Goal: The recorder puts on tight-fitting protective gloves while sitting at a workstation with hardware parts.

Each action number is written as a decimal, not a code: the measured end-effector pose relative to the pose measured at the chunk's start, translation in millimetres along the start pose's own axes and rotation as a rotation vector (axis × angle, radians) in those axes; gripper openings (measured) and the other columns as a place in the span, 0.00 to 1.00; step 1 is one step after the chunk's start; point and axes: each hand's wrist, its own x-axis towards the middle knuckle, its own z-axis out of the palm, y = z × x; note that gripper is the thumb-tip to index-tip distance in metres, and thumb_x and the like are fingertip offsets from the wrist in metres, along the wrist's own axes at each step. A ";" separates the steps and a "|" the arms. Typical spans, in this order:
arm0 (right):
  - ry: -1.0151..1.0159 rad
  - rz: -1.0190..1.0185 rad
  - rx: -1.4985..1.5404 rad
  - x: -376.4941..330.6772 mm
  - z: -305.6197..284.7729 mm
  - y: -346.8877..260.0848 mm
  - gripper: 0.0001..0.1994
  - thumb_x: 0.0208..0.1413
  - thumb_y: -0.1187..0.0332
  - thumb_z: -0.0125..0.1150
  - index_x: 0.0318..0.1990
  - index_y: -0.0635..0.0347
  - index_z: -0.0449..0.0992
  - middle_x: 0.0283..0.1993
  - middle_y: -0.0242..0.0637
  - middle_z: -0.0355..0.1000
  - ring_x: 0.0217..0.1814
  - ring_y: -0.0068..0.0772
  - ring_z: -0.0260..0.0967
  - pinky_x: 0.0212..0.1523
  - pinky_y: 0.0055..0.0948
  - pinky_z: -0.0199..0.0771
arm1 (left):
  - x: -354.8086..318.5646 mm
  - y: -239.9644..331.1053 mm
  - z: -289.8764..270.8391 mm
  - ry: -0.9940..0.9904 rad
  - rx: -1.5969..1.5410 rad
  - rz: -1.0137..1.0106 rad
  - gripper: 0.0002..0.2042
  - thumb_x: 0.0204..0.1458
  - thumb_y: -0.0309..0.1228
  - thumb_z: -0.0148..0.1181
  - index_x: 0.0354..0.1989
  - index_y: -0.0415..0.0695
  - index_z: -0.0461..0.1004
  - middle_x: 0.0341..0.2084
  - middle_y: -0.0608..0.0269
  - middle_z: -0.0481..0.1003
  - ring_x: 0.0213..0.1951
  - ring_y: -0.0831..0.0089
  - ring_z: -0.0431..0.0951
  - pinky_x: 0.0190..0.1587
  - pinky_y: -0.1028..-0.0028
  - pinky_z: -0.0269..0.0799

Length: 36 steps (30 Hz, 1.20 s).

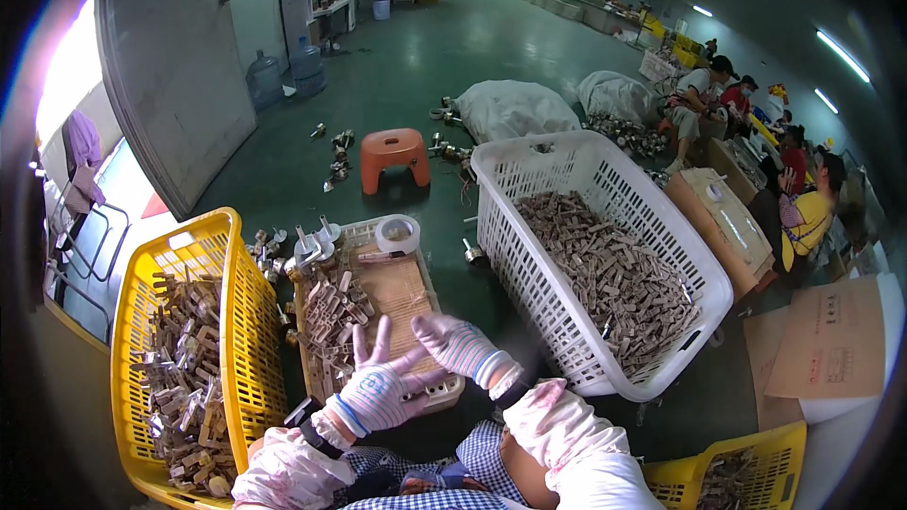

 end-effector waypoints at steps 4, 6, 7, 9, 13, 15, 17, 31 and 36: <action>-0.431 -0.138 0.151 -9.7 27.7 11.3 0.41 0.62 0.31 0.34 0.34 0.65 0.81 0.26 0.47 0.75 0.30 0.37 0.71 0.41 0.37 0.72 | -7.3 -4.6 7.9 -0.145 -0.077 0.144 0.20 0.50 0.46 0.60 0.54 0.75 0.76 0.65 0.82 0.65 0.74 0.41 0.32 0.61 0.26 0.10; -0.513 -0.284 0.022 -15.4 28.8 19.7 0.34 0.66 0.38 0.38 0.44 0.61 0.80 0.33 0.50 0.77 0.35 0.43 0.75 0.40 0.39 0.73 | -7.6 -4.8 12.0 -0.304 -0.186 0.197 0.20 0.51 0.47 0.58 0.54 0.74 0.77 0.64 0.81 0.68 0.75 0.48 0.33 0.60 0.25 0.12; -0.466 -0.468 -0.028 -16.5 40.5 38.7 0.31 0.67 0.40 0.38 0.47 0.59 0.79 0.35 0.51 0.78 0.37 0.45 0.76 0.40 0.40 0.73 | -9.6 -3.6 21.6 -0.328 -0.130 0.294 0.20 0.52 0.51 0.55 0.55 0.74 0.76 0.65 0.77 0.66 0.75 0.48 0.33 0.60 0.24 0.12; -0.612 -0.307 0.074 -28.5 30.4 -7.8 0.28 0.67 0.43 0.43 0.47 0.61 0.78 0.39 0.52 0.78 0.42 0.50 0.77 0.43 0.40 0.74 | -16.4 -4.9 26.8 -0.422 -0.090 0.325 0.21 0.53 0.54 0.52 0.56 0.75 0.75 0.66 0.74 0.65 0.75 0.48 0.33 0.59 0.24 0.10; -0.485 -0.221 0.111 -35.3 47.9 7.6 0.30 0.67 0.41 0.40 0.46 0.61 0.78 0.37 0.53 0.78 0.40 0.52 0.77 0.43 0.43 0.75 | -10.7 3.3 24.8 -0.470 -0.098 0.301 0.23 0.52 0.56 0.51 0.59 0.78 0.72 0.70 0.70 0.59 0.74 0.45 0.32 0.59 0.24 0.10; -0.416 -0.232 0.052 -35.0 45.4 5.6 0.29 0.67 0.43 0.40 0.44 0.60 0.79 0.35 0.52 0.78 0.37 0.53 0.77 0.41 0.44 0.75 | -9.1 10.5 13.1 -0.532 0.024 0.229 0.26 0.51 0.58 0.52 0.62 0.76 0.69 0.72 0.64 0.53 0.74 0.42 0.32 0.60 0.26 0.10; -0.398 -0.296 -0.416 -22.4 39.8 1.4 0.26 0.67 0.47 0.41 0.40 0.60 0.78 0.29 0.48 0.77 0.31 0.55 0.76 0.37 0.49 0.75 | -15.8 6.0 25.3 -0.329 -0.001 0.223 0.30 0.47 0.57 0.56 0.63 0.74 0.68 0.72 0.57 0.52 0.74 0.40 0.33 0.62 0.28 0.11; -0.408 -0.079 0.039 -12.9 26.2 -14.8 0.42 0.65 0.33 0.26 0.36 0.65 0.78 0.29 0.53 0.75 0.35 0.54 0.73 0.43 0.42 0.71 | 4.0 0.0 -3.8 -0.207 -0.258 0.329 0.14 0.50 0.43 0.60 0.44 0.61 0.83 0.51 0.75 0.78 0.65 0.66 0.64 0.70 0.37 0.27; -0.504 -0.185 0.088 -14.5 45.9 -0.8 0.43 0.64 0.32 0.26 0.30 0.68 0.76 0.28 0.51 0.74 0.32 0.52 0.71 0.42 0.41 0.71 | -1.1 9.8 -15.5 -0.511 -0.549 0.222 0.13 0.57 0.41 0.60 0.47 0.53 0.83 0.47 0.61 0.80 0.56 0.62 0.74 0.62 0.66 0.66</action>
